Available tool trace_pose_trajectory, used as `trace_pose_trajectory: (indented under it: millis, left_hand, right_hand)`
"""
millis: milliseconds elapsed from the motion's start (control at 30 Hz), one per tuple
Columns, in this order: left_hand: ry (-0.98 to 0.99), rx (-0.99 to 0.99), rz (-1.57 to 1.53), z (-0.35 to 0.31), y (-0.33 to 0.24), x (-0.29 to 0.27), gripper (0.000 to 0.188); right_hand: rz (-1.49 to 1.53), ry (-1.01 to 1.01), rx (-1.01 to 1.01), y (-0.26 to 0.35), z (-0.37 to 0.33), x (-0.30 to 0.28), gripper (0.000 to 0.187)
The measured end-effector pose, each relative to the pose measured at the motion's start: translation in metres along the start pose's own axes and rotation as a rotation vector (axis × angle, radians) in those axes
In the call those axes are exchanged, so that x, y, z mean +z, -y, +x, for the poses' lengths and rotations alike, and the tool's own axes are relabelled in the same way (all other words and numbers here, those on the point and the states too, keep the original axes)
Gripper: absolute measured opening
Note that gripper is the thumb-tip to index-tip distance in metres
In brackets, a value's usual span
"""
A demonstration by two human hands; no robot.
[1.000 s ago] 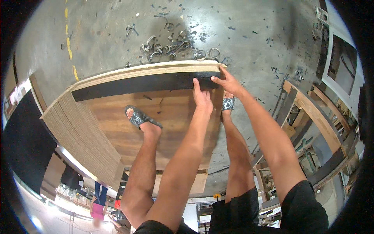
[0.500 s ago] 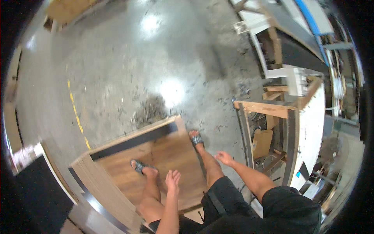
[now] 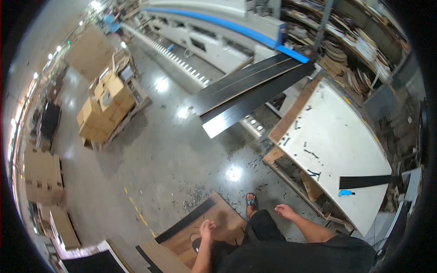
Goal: Trimming excess material from the edges of a plywood board using a utility knife.
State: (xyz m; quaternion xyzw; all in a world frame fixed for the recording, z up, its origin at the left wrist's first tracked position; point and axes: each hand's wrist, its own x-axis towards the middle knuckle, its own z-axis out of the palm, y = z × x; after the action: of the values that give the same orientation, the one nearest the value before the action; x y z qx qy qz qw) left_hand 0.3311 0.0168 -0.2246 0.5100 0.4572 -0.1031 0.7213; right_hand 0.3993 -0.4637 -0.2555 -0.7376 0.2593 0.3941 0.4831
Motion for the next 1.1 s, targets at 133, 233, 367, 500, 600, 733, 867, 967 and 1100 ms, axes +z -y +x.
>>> trace_pose_trajectory:
  millis: [133,233,367,500,600,733,867,967,1100]
  left_hand:
    - [0.173,0.237,0.408,0.006,-0.035,0.055,0.039]
    - [0.332,0.440,0.860,-0.022,-0.087,0.122,0.045]
    - [0.540,0.578,1.165,-0.038,-0.149,0.187,0.047]
    - [0.578,0.695,1.430,-0.028,-0.209,0.231,0.047]
    - [0.551,0.767,1.385,-0.017,-0.247,0.272,0.044]
    - [0.617,1.150,1.270,0.033,-0.304,0.344,0.039]
    - [0.639,1.212,1.188,0.077,-0.388,0.409,0.037]
    - [0.550,1.340,1.153,0.130,-0.447,0.448,0.038]
    - [0.354,1.386,1.027,0.216,-0.508,0.498,0.045]
  right_hand:
    - [0.309,-0.100,-0.096,-0.017,0.001,-0.040,0.051]
    - [0.483,-0.235,-0.092,-0.043,-0.006,-0.055,0.046]
    - [0.676,-0.359,-0.086,-0.045,-0.023,-0.048,0.046]
    - [0.858,-0.365,-0.181,-0.013,-0.033,-0.032,0.049]
    - [0.915,-0.319,-0.260,0.043,-0.047,-0.033,0.044]
    - [0.928,-0.278,-0.266,0.122,-0.042,-0.050,0.043]
    - [1.000,-0.262,-0.350,0.213,-0.009,-0.069,0.047]
    - [1.014,-0.250,-0.412,0.299,0.039,-0.089,0.052]
    - [1.143,-0.280,-0.417,0.387,0.124,-0.120,0.066]
